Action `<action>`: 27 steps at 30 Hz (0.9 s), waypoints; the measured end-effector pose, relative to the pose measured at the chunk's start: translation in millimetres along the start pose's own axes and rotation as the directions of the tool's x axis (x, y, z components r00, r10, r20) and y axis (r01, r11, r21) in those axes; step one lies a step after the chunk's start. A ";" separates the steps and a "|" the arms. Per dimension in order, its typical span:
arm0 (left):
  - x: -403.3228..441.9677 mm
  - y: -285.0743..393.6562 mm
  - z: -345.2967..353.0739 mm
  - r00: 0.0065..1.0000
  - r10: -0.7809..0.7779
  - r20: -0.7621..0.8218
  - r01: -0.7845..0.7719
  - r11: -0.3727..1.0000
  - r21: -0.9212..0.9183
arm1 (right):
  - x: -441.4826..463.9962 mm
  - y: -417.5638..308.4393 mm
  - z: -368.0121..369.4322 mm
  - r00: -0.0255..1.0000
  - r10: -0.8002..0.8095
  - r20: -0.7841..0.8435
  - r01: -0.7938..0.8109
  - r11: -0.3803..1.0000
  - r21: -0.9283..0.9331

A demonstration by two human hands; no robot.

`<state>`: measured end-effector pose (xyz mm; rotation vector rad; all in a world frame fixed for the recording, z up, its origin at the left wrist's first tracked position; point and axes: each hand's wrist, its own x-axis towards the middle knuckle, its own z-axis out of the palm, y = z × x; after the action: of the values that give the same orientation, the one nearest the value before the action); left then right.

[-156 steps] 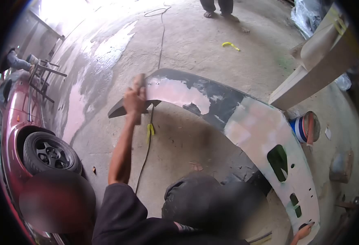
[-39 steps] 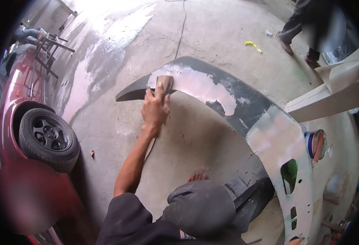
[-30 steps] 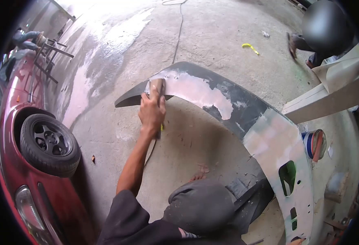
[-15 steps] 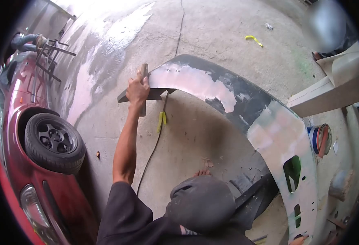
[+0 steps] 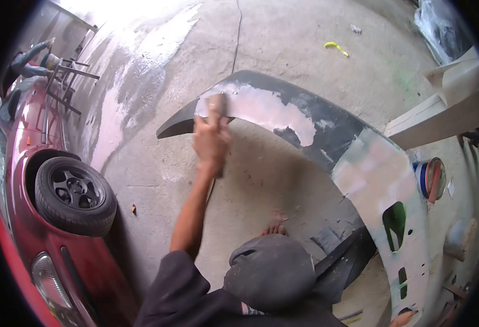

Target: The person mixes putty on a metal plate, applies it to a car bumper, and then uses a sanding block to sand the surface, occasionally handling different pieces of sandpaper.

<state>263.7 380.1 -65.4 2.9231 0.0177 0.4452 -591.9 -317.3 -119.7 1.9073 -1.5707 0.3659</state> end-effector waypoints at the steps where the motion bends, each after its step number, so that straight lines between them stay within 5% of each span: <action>1: -19.2 14.5 3.1 0.998 0.053 0.024 -0.052 0.998 -0.021 | -1.9 -4.7 -11.9 0.988 0.101 0.121 -0.104 0.994 0.024; 4: 1.2 -18.8 4.7 0.995 0.105 -0.001 -0.105 0.994 0.007 | 6.2 -45.3 -49.3 0.884 0.330 0.331 -0.409 0.888 0.209; 6: 51.5 -67.6 10.4 0.978 -0.181 0.103 0.163 0.973 0.166 | 12.5 -47.5 -56.3 0.798 0.440 0.412 -0.560 0.794 0.236; 9: 60.1 -66.5 17.0 0.953 -0.296 0.064 0.282 0.944 0.171 | 13.1 -48.2 -50.5 0.704 0.504 0.500 -0.683 0.673 0.282; 11: 14.0 -9.1 7.8 0.997 -0.073 -0.034 0.075 0.996 0.057 | 11.6 -55.8 -68.5 0.718 0.482 0.502 -0.661 0.699 0.272; 13: -36.0 42.8 -0.2 0.998 0.048 0.049 -0.045 0.996 -0.072 | 11.1 -60.0 -71.4 0.690 0.518 0.505 -0.684 0.695 0.222; 15: -27.2 27.6 -5.1 0.979 0.194 0.059 -0.189 0.978 -0.083 | 16.3 -59.7 -70.4 0.699 0.521 0.490 -0.681 0.695 0.232; 18: 46.7 -41.0 4.3 0.979 -0.172 0.107 0.162 0.982 0.096 | 11.8 -40.6 -54.8 0.721 0.507 0.472 -0.668 0.691 0.277; 21: 64.8 -42.2 11.7 0.956 -0.277 0.098 0.265 0.957 0.120 | 13.3 -48.7 -59.2 0.688 0.520 0.506 -0.702 0.654 0.282; 22: 43.5 -21.9 18.8 0.989 -0.142 -0.048 0.144 0.988 0.061 | 13.2 -50.3 -59.6 0.676 0.521 0.521 -0.717 0.630 0.300; 25: -26.5 46.4 3.4 0.989 0.141 0.042 -0.135 0.982 -0.130 | 8.7 -52.1 -62.9 0.683 0.514 0.519 -0.705 0.649 0.285; 27: -6.8 30.3 -5.8 0.963 0.269 0.035 -0.268 0.963 -0.019 | 12.6 -47.3 -59.9 0.703 0.497 0.508 -0.682 0.673 0.286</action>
<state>255.0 351.1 -56.3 2.9289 -0.3902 0.4279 -533.2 -285.5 -80.7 1.7902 -2.6047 0.7273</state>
